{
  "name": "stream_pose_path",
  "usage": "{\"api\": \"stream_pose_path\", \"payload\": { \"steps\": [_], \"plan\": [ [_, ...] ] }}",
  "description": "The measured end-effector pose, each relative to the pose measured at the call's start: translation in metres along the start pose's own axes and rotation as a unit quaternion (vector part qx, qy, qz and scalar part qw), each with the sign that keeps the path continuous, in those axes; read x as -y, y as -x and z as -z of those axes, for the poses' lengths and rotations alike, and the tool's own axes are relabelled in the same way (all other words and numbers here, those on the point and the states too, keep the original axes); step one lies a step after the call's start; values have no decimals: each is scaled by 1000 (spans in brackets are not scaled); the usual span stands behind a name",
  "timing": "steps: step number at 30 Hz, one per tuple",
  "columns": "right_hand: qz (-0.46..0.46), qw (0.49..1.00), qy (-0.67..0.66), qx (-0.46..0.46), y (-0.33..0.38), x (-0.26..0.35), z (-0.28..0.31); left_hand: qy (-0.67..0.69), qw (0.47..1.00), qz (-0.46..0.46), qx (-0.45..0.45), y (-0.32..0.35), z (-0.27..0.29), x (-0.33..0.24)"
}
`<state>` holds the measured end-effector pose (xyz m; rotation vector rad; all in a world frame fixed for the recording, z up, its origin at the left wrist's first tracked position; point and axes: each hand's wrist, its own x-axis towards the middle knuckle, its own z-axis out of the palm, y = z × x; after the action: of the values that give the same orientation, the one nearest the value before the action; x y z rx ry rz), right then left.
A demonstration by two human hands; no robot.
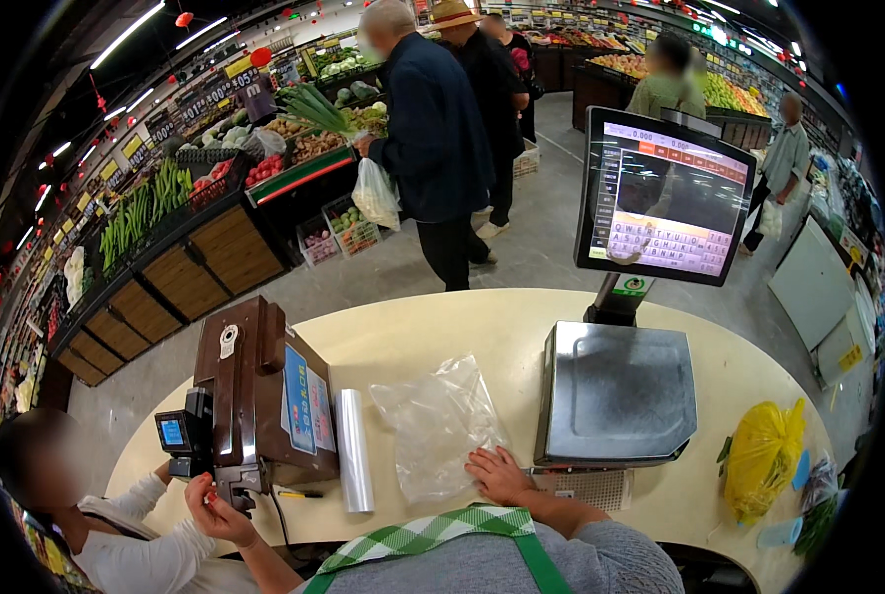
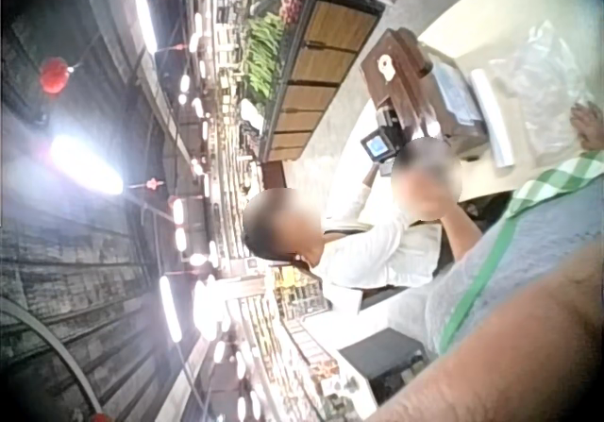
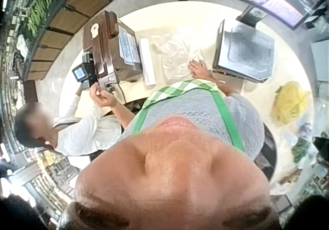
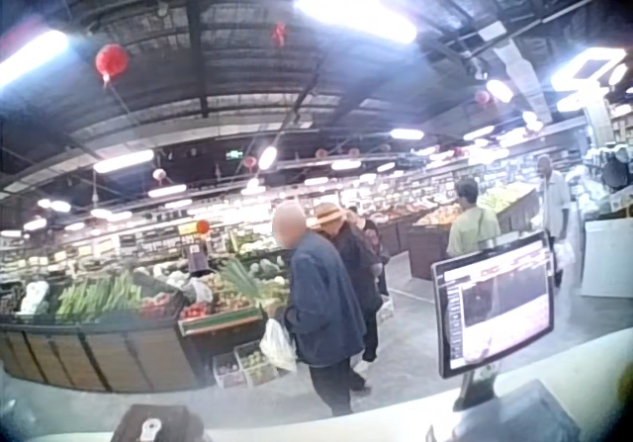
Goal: The person receives bags of produce from customers, places them on a digital scale, inputs product codes on a touchscreen, and then transfers the items into clear plastic bags.
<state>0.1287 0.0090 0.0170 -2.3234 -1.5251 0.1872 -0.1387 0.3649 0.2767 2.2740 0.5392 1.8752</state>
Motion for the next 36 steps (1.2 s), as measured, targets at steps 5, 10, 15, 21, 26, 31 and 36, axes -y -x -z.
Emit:
{"api": "stream_pose_path", "payload": {
  "steps": [5, 10, 15, 21, 26, 31, 36],
  "plan": [
    [1, 1000, 1, -5, 0, -2, -3, 1, 1000, 11, -8, -2, -3, -5],
    [1, 1000, 0, -6, 0, -1, -2, 7, 1000, 11, -9, -2, -3, -5],
    [-7, 1000, -1, 6, -1, 2, 2, 7, 1000, 18, -5, -3, -4, -8],
    [-9, 1000, 0, 15, -2, 0, 0, 8, 1000, 19, -2, 0, -2, -4],
    [-11, 1000, 5, 22, -1, -1, -2, 2, 1000, 29, 6, 0, -2, -6],
    [-9, 1000, 0, 28, -1, -2, -3, -2, 999, 40, 14, -1, -1, -7],
    [-6, 999, -21, 27, -2, 0, 2, -5, 999, 35, 13, -4, -2, -12]
  ]
}}
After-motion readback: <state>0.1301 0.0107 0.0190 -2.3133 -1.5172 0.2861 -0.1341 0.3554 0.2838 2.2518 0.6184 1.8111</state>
